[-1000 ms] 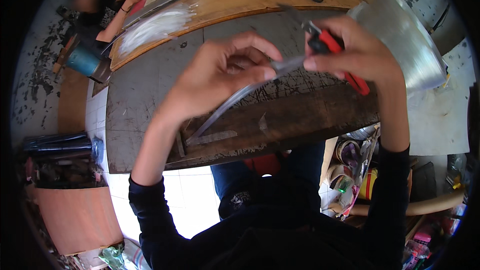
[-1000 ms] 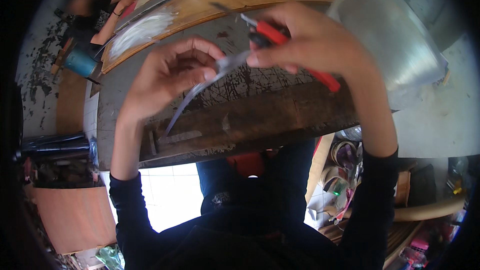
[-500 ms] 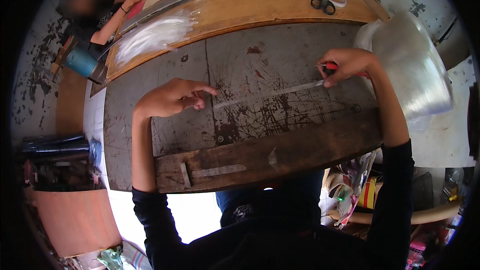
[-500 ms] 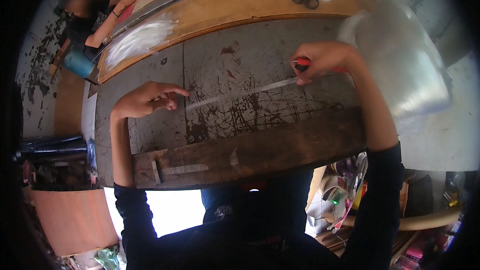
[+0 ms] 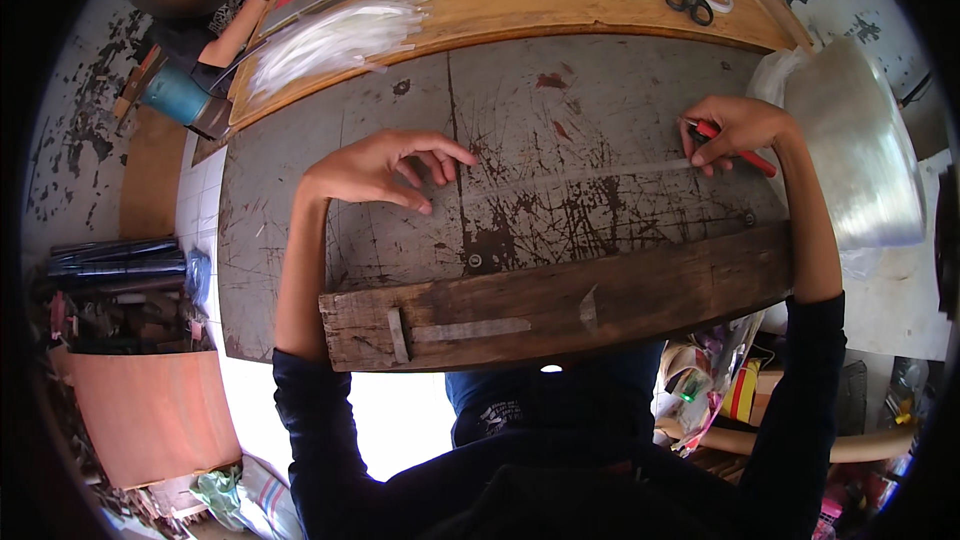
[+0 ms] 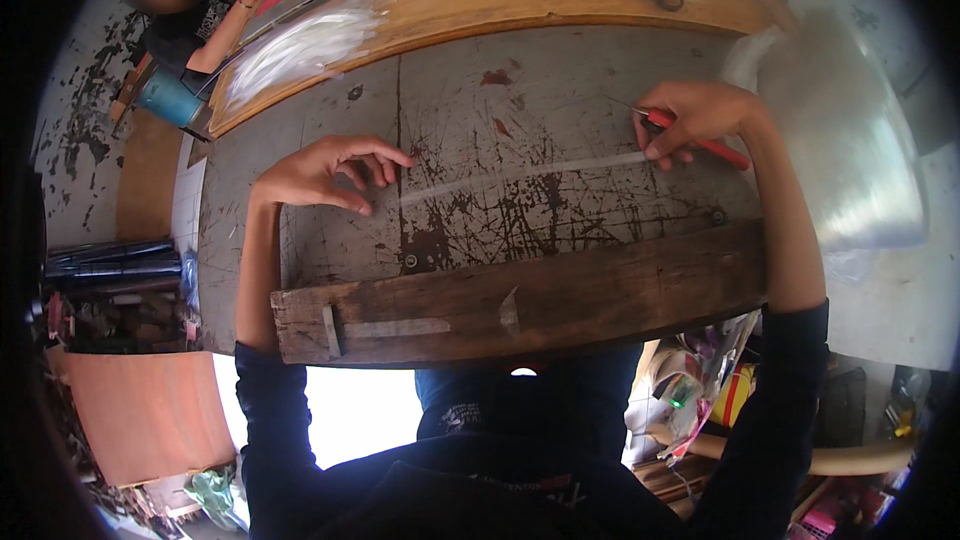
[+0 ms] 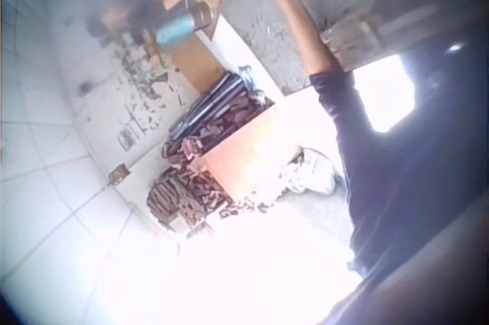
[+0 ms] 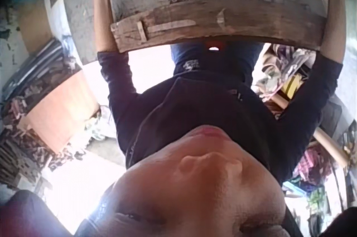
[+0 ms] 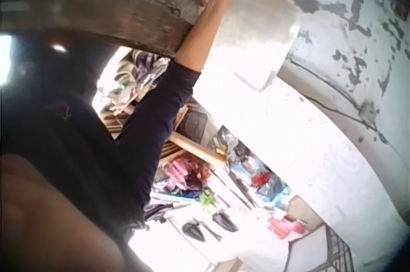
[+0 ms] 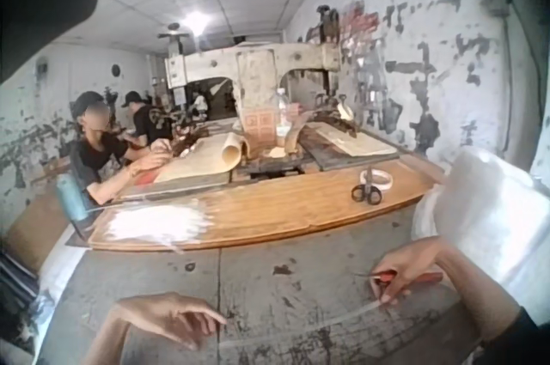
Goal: The person peels away layers of thin plastic tubing by hand and using a utility knife on a workbench.
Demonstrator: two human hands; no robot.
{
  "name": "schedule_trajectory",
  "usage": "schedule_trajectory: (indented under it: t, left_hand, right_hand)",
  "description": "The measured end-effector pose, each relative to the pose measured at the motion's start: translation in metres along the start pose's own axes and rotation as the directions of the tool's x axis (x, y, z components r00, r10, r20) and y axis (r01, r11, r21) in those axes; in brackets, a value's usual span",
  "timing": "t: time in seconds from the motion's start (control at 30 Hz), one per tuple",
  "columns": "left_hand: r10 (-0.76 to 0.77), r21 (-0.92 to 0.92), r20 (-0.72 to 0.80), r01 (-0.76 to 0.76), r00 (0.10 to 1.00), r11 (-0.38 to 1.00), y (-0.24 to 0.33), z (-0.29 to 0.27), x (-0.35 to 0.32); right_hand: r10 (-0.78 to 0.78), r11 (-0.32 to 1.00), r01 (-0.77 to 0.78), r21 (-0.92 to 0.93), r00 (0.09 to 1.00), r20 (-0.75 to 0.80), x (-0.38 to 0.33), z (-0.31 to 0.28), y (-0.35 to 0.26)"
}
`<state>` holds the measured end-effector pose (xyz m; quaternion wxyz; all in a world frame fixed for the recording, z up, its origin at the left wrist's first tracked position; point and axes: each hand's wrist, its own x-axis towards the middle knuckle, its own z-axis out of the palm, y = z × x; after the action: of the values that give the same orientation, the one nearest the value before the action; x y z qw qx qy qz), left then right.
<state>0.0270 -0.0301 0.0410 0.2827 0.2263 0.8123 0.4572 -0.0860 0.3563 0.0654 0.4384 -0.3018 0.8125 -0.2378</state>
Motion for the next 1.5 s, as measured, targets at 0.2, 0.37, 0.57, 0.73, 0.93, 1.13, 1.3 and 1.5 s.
schedule_trajectory:
  t: [0.2,0.37,0.57,0.73,0.93,1.13,1.3,1.5]
  left_hand:
    - [0.063,0.170,-0.016,-0.059,0.998,0.984,-0.001,0.005,0.006]
    - [0.119,0.197,-0.030,-0.111,0.992,0.974,-0.002,0.006,0.011]
    - [0.147,0.219,-0.030,-0.137,0.989,0.966,-0.002,0.006,0.013]
    - [0.096,0.329,-0.070,-0.068,0.993,0.942,0.002,0.009,0.011]
    - [0.044,0.234,-0.117,-0.016,0.992,0.972,0.000,0.007,0.011]
    - [0.171,0.104,-0.371,-0.142,0.913,0.984,-0.023,-0.016,-0.002]
    - [0.070,-0.081,-0.702,-0.178,0.709,0.981,-0.060,-0.027,-0.015]
    - [0.078,-0.100,-0.715,-0.212,0.695,0.972,-0.056,-0.024,-0.006]
  right_hand:
    - [0.038,0.999,-0.038,0.011,0.999,-0.011,0.005,0.004,0.001]
    - [-0.019,1.000,0.019,0.019,1.000,-0.012,0.003,0.001,0.002]
    - [-0.012,1.000,0.012,0.003,0.999,-0.038,0.001,0.001,0.003]
    - [0.022,0.998,-0.025,-0.052,0.998,-0.055,0.001,0.001,0.001]
    - [-0.063,0.993,0.003,-0.119,0.865,-0.498,0.016,0.004,0.018]
    - [-0.357,0.803,-0.049,-0.593,0.757,-0.547,0.009,0.015,0.023]
    - [0.034,0.737,-0.308,-0.602,0.905,-0.423,-0.002,0.025,-0.018]
    - [0.229,0.702,-0.446,-0.556,0.879,-0.417,-0.019,0.007,0.012]
